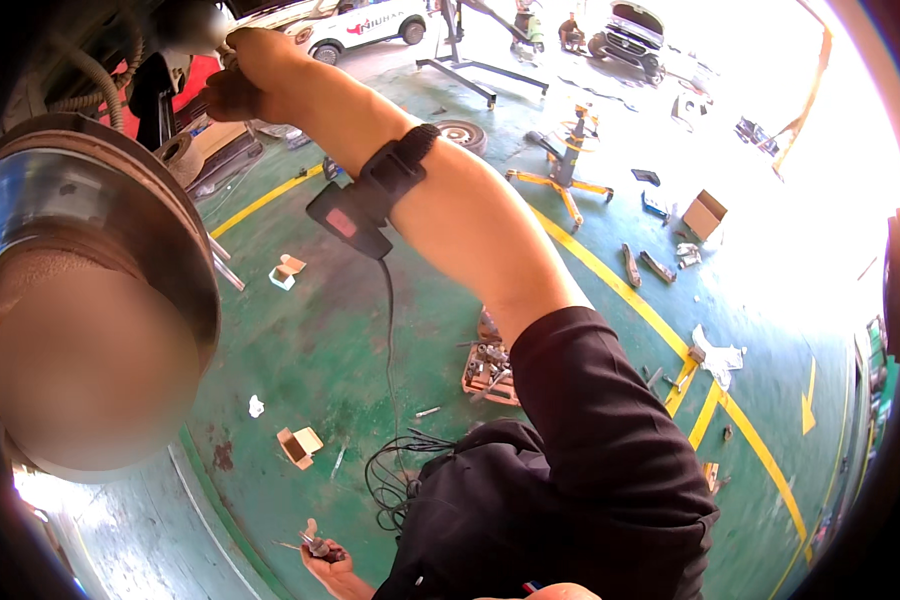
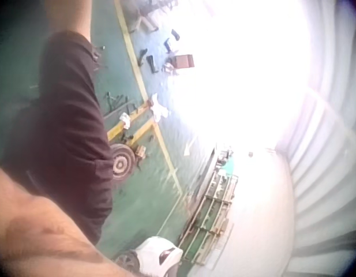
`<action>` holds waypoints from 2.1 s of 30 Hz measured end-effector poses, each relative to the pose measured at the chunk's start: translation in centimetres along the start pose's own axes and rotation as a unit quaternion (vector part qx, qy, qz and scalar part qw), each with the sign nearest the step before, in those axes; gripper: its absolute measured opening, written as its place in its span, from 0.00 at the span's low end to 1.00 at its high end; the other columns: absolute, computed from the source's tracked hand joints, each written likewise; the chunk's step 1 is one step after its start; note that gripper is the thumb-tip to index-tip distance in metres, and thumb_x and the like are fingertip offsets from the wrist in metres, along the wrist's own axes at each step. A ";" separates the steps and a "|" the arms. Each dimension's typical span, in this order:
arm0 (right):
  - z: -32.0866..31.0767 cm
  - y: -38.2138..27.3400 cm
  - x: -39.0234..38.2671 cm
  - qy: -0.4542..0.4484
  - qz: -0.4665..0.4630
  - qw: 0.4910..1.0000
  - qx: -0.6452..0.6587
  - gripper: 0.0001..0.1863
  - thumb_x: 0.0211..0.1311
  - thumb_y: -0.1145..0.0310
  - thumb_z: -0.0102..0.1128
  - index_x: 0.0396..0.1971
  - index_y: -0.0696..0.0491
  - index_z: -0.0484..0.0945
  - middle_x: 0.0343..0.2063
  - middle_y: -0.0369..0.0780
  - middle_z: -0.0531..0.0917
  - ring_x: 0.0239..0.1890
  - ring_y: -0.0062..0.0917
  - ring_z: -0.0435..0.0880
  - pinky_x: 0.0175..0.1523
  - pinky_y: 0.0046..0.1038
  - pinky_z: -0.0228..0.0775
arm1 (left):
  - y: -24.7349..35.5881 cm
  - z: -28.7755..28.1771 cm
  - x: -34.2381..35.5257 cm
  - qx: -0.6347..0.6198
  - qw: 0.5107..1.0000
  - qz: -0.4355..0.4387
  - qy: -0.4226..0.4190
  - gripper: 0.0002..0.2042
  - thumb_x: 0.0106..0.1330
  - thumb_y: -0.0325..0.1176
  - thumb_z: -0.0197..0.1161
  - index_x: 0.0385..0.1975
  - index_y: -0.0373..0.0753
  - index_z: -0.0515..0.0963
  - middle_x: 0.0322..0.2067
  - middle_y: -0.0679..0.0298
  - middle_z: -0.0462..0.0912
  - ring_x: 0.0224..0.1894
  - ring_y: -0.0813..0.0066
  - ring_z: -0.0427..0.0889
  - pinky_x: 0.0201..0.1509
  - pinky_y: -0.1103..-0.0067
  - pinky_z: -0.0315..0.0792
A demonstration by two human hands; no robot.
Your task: The person works on the suspension and wheel assembly of a raised vehicle, using a screwdriver and striking a metal part with a hammer, and then picks up a loose screw from the floor.
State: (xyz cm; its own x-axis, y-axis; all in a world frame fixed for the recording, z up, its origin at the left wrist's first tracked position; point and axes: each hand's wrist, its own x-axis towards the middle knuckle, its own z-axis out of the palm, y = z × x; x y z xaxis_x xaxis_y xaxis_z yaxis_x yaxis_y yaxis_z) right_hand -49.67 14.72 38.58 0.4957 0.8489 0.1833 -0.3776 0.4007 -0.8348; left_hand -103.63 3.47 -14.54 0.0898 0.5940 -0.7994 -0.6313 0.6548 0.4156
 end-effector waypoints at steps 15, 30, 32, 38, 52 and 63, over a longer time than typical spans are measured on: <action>-3.4 1.0 2.6 -0.001 -0.037 0.999 0.019 0.20 0.66 0.57 0.44 0.42 0.61 0.66 0.30 0.50 0.78 0.28 0.41 0.82 0.35 0.45 0.81 | 0.5 -1.5 0.7 -0.031 0.999 -0.021 -0.012 0.14 0.60 0.49 0.54 0.19 0.48 0.71 0.12 0.75 0.69 0.13 0.77 0.66 0.13 0.82 0.56; -2.0 -0.8 0.3 0.014 -0.018 0.999 -0.030 0.27 0.68 0.52 0.38 0.46 0.67 0.63 0.30 0.50 0.79 0.27 0.35 0.82 0.36 0.34 0.80 | -0.2 -0.9 -0.8 -0.020 0.998 -0.051 0.004 0.11 0.60 0.47 0.50 0.22 0.50 0.73 0.14 0.76 0.69 0.14 0.75 0.68 0.14 0.80 0.58; -2.6 -1.1 0.3 0.093 -0.032 0.995 -0.019 0.26 0.67 0.51 0.40 0.44 0.64 0.65 0.29 0.50 0.80 0.29 0.35 0.83 0.36 0.33 0.79 | -0.7 -0.7 -1.2 -0.029 0.998 -0.056 -0.002 0.12 0.61 0.48 0.49 0.23 0.51 0.74 0.13 0.76 0.68 0.14 0.75 0.68 0.14 0.79 0.58; -1.9 -1.6 0.0 -0.053 0.055 0.996 -0.035 0.26 0.65 0.50 0.46 0.37 0.64 0.72 0.29 0.49 0.81 0.30 0.34 0.83 0.35 0.32 0.79 | -1.1 -1.6 0.0 -0.085 0.994 -0.070 -0.015 0.14 0.60 0.52 0.48 0.27 0.50 0.75 0.14 0.74 0.69 0.15 0.74 0.69 0.16 0.77 0.56; -2.1 -0.6 -0.3 0.009 0.049 0.998 -0.047 0.29 0.66 0.47 0.44 0.41 0.64 0.71 0.33 0.48 0.80 0.35 0.36 0.82 0.43 0.36 0.78 | -1.8 0.3 -0.7 -0.077 0.995 -0.046 0.031 0.15 0.61 0.52 0.48 0.28 0.48 0.75 0.15 0.66 0.72 0.15 0.69 0.70 0.15 0.77 0.59; -2.5 0.1 -0.3 -0.027 0.033 0.998 0.053 0.25 0.67 0.55 0.45 0.37 0.67 0.72 0.32 0.50 0.81 0.29 0.32 0.79 0.37 0.30 0.76 | -2.5 -1.5 -1.9 -0.117 0.991 -0.066 0.003 0.19 0.62 0.54 0.45 0.32 0.48 0.78 0.14 0.66 0.71 0.14 0.67 0.69 0.15 0.76 0.57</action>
State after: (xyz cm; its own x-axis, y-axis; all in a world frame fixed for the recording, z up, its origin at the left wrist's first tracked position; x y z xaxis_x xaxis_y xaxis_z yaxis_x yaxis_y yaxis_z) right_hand -47.90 13.66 37.09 0.4252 0.8907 0.1607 -0.4897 0.3757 -0.7868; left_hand -103.40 0.04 -14.71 0.1794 0.5077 -0.8426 -0.7763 0.5991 0.1957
